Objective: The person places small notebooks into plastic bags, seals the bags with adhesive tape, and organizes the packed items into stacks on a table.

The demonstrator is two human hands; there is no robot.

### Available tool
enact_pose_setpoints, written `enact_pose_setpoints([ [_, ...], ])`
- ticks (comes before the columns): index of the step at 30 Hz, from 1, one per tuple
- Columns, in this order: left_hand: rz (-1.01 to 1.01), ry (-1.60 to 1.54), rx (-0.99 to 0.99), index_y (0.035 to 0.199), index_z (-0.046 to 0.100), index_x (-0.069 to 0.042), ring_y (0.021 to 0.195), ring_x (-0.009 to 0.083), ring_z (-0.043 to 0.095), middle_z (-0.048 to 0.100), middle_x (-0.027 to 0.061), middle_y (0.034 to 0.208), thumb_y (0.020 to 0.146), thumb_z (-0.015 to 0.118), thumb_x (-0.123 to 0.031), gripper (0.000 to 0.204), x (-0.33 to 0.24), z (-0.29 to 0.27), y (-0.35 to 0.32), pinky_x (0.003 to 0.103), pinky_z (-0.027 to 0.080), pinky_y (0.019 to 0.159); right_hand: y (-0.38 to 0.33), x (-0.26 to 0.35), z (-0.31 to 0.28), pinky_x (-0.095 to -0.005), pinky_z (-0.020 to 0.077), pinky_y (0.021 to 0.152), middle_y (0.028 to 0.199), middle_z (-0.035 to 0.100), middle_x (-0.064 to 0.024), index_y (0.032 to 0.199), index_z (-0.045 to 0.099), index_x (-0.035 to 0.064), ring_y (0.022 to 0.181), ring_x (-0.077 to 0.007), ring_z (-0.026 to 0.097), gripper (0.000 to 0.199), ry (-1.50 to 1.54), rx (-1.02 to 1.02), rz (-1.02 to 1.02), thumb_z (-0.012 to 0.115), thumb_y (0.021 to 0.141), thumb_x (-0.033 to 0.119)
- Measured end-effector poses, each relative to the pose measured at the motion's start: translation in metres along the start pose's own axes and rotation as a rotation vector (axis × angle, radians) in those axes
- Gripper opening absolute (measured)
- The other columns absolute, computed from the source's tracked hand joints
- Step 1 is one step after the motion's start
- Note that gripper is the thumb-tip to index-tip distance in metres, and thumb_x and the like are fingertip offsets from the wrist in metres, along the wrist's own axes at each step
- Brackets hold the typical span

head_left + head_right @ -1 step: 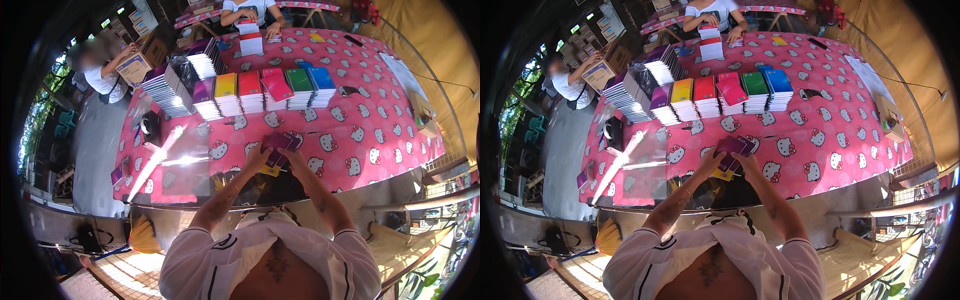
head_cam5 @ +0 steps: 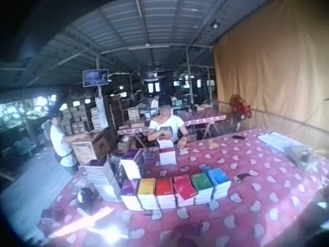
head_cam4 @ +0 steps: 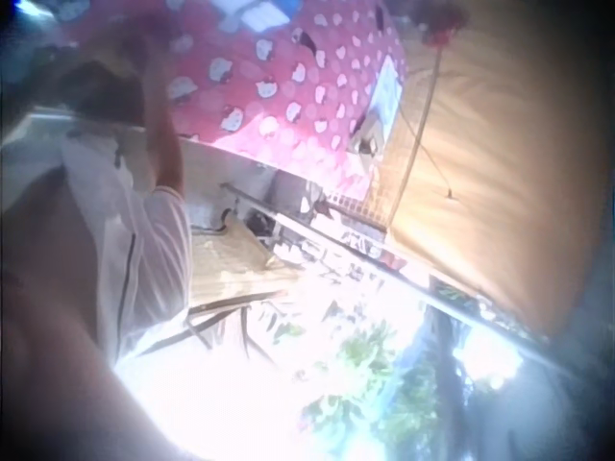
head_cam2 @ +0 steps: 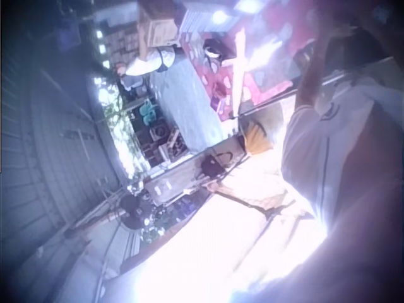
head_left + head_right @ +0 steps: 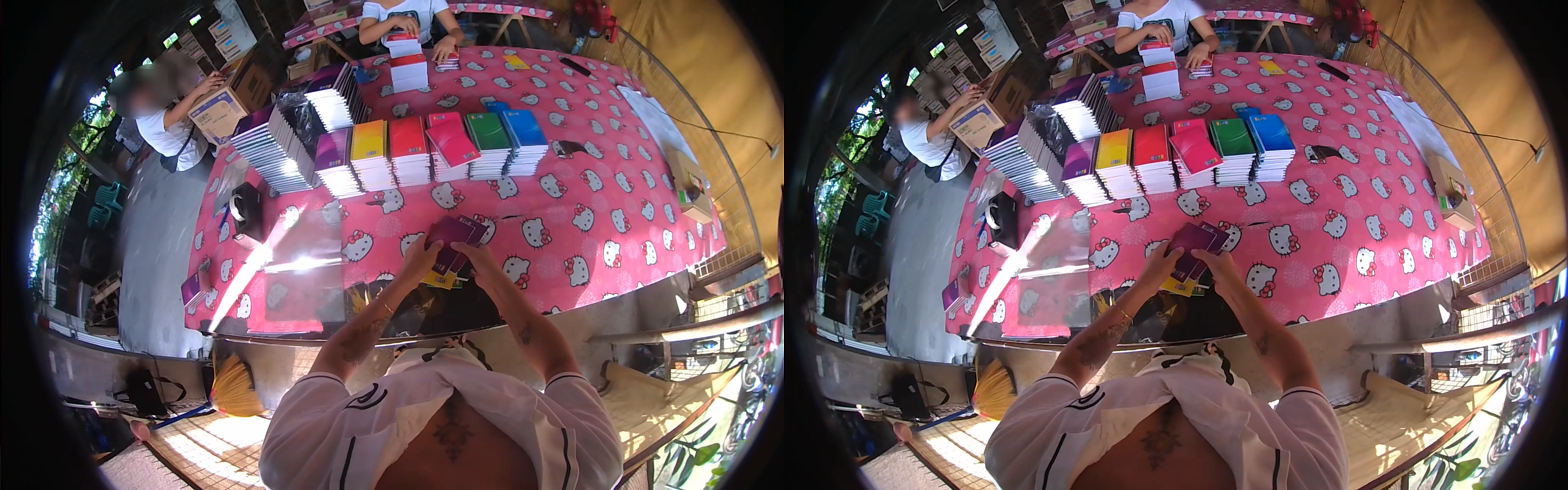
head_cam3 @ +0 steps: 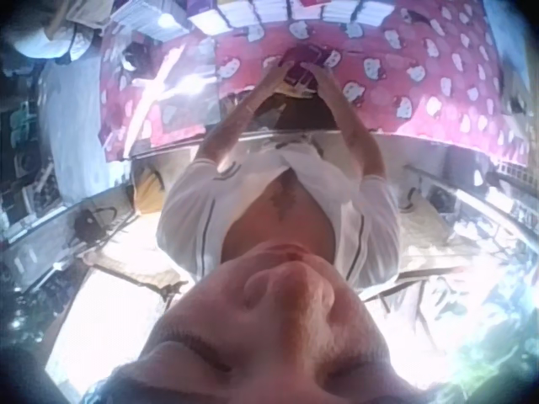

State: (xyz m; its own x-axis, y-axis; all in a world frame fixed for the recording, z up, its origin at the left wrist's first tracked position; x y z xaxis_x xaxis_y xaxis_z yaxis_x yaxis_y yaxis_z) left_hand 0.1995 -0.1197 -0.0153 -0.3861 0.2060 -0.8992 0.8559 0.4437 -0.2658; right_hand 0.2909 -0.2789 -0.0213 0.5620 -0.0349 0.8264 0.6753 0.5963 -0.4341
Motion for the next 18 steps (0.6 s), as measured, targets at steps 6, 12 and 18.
enact_pose_setpoints([
  [6, 0.669, 0.411, -0.041, 0.148, 0.04, -0.006, 0.128, 0.0391, 0.049, 0.051, 0.0195, 0.138, 0.087, 0.068, -0.019, 0.068, 0.023, -0.062, -0.085, 0.048, 0.036, 0.11, -0.046, 0.015, 0.019, -0.0371, 0.057, 0.084, 0.108, 0.067, -0.012, 0.121, 0.056, 0.0008, 0.096, -0.022, 0.068, 0.044, 0.207, 0.185, 0.114, 0.07, 0.081, 0.014],
  [12, 1.304, 0.55, 0.071, 0.144, 0.037, -0.009, 0.135, 0.0397, 0.045, 0.048, 0.0184, 0.141, 0.072, 0.082, -0.012, 0.085, -0.01, -0.095, -0.119, 0.049, 0.032, 0.117, -0.089, -0.005, 0.056, -0.0385, 0.0544, 0.093, 0.12, 0.063, -0.0138, 0.134, 0.05, 0.0, 0.11, -0.0233, 0.064, 0.058, 0.213, 0.329, 0.281, 0.071, 0.086, 0.024],
  [18, 0.567, -0.164, 0.278, 0.14, 0.037, -0.011, 0.13, 0.0298, 0.051, 0.051, 0.0173, 0.134, 0.071, 0.082, -0.009, 0.083, 0.004, -0.105, -0.113, 0.041, 0.045, 0.105, -0.117, -0.015, 0.096, -0.037, 0.041, 0.108, 0.144, 0.045, -0.0144, 0.157, 0.016, 0.0066, 0.131, -0.0228, 0.048, 0.104, -0.209, 0.256, -0.786, 0.077, 0.085, 0.049],
])
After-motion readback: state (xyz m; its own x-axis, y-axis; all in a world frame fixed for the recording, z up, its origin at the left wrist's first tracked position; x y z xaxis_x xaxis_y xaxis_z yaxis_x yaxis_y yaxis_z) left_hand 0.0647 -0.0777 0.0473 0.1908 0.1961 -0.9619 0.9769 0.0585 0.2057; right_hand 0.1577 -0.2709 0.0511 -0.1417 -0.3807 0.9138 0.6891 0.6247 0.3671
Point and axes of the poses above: each hand's wrist, its own y-axis towards the middle knuckle, its own z-axis out of the palm, x = y × z, the point moved 1 cm from there along y, towards the middle knuckle
